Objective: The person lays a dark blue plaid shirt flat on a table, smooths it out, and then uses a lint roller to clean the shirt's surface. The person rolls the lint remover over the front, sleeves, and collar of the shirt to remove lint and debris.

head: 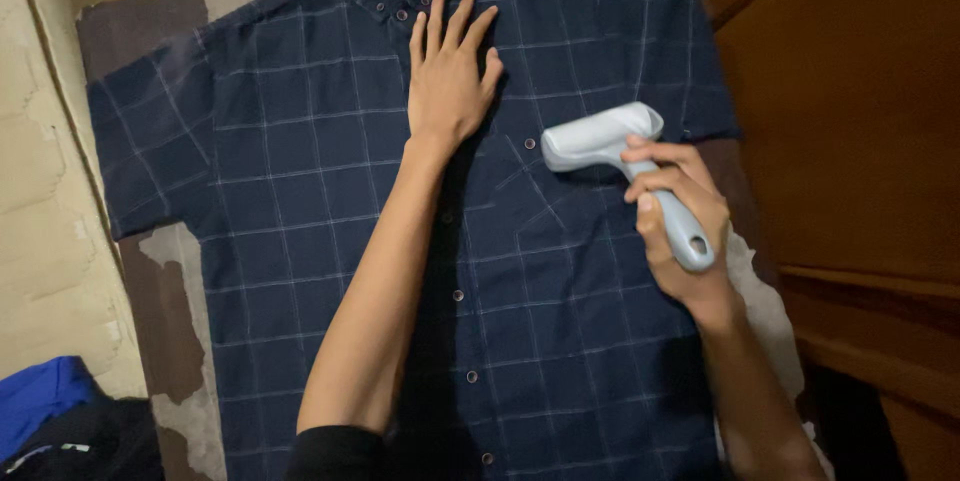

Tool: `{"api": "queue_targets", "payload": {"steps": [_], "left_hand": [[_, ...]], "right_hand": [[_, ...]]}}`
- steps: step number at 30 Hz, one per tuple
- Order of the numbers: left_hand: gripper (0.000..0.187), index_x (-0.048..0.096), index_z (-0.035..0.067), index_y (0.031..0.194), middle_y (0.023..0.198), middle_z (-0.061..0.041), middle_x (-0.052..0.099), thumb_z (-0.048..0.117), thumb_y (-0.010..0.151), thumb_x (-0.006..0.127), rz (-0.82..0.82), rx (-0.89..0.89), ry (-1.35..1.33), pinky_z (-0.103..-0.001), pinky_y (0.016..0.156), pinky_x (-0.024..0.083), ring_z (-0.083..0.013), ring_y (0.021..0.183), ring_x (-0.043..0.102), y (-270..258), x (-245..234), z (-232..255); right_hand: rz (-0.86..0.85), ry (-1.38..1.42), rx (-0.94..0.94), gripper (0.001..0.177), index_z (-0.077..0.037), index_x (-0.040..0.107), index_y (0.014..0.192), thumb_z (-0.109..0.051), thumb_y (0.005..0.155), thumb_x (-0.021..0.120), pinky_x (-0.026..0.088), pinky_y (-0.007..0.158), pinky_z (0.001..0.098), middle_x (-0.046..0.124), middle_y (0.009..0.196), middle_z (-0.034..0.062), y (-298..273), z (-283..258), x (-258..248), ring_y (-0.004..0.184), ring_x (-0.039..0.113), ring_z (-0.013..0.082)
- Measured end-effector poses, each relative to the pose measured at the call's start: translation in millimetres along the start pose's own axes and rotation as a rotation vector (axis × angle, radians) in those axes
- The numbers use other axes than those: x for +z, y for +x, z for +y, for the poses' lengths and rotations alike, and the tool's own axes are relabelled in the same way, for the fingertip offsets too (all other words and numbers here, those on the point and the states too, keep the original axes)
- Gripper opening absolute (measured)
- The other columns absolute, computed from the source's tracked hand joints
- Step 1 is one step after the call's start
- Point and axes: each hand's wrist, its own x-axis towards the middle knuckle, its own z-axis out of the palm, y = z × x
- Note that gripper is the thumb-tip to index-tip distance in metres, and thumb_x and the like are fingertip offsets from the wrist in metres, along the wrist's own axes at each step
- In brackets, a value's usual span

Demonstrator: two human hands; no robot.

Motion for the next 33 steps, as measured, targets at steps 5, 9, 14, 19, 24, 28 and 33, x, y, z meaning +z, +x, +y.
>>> {"api": "queue_targets", "payload": {"steps": [5,9,14,19,24,28,33], "left_hand": [[0.05,0.05,0.014,0.152,0.163,-0.01,0.038,0.031,0.105,0.049,-0.003,-0.001,0.006,-0.051,0.128,0.011,-0.0325,0.156,0.017,0,0,-1],[0.05,0.05,0.015,0.152,0.163,-0.009,0.038,0.031,0.105,0.05,0.003,-0.002,0.011,-0.052,0.128,0.012,-0.0327,0.156,0.017,-1,1,0],[0.053,0.044,0.011,0.154,0.163,-0.009,0.038,0.032,0.105,0.051,0.019,-0.002,0.057,-0.051,0.129,0.013,-0.0319,0.156,0.018,-1,3,0],[0.063,0.034,0.002,0.158,0.164,-0.01,0.037,0.032,0.105,0.05,0.051,-0.031,0.077,-0.048,0.131,0.013,-0.03,0.158,0.018,-2,4,4],[0.062,0.034,0.003,0.158,0.164,-0.011,0.036,0.032,0.105,0.048,0.041,-0.031,0.101,-0.048,0.13,0.013,-0.0294,0.157,0.018,-2,2,8],[0.061,0.034,0.004,0.157,0.164,-0.01,0.036,0.032,0.105,0.048,0.034,-0.042,0.1,-0.048,0.13,0.013,-0.0293,0.157,0.018,-2,2,8],[0.061,0.035,0.002,0.156,0.164,-0.011,0.036,0.033,0.105,0.048,0.044,-0.038,0.109,-0.048,0.13,0.013,-0.0292,0.157,0.018,-1,2,6]], "right_hand": [[0.007,0.049,0.002,0.027,-0.003,0.066,0.095,-0.025,0.106,0.055,0.05,0.12,0.0477,0.065,0.129,0.0154,-2,1,-1,0.136,0.061,0.0311],[0.012,0.05,-0.019,0.026,-0.003,0.066,0.096,-0.025,0.107,0.055,0.05,0.119,0.0468,0.064,0.13,0.0156,17,13,11,0.139,0.06,0.0318],[0.005,0.044,-0.074,0.029,-0.002,0.066,0.098,-0.027,0.109,0.056,0.05,0.114,0.0443,0.064,0.131,0.0161,60,37,30,0.138,0.06,0.0313],[0.051,0.065,-0.188,0.033,0.0,0.064,0.101,-0.031,0.11,0.057,0.05,0.11,0.0397,0.063,0.131,0.0152,106,61,53,0.135,0.061,0.0286],[0.085,0.065,-0.244,0.032,0.001,0.062,0.1,-0.028,0.113,0.059,0.051,0.109,0.0389,0.062,0.128,0.0131,150,90,78,0.127,0.061,0.0268],[0.104,0.101,-0.277,0.03,0.001,0.064,0.104,-0.025,0.115,0.057,0.052,0.107,0.0378,0.06,0.13,0.0126,174,110,89,0.123,0.062,0.0245],[0.112,0.089,-0.295,0.03,0.001,0.064,0.102,-0.026,0.114,0.057,0.052,0.104,0.0369,0.061,0.131,0.0124,177,116,91,0.121,0.062,0.024]]}}
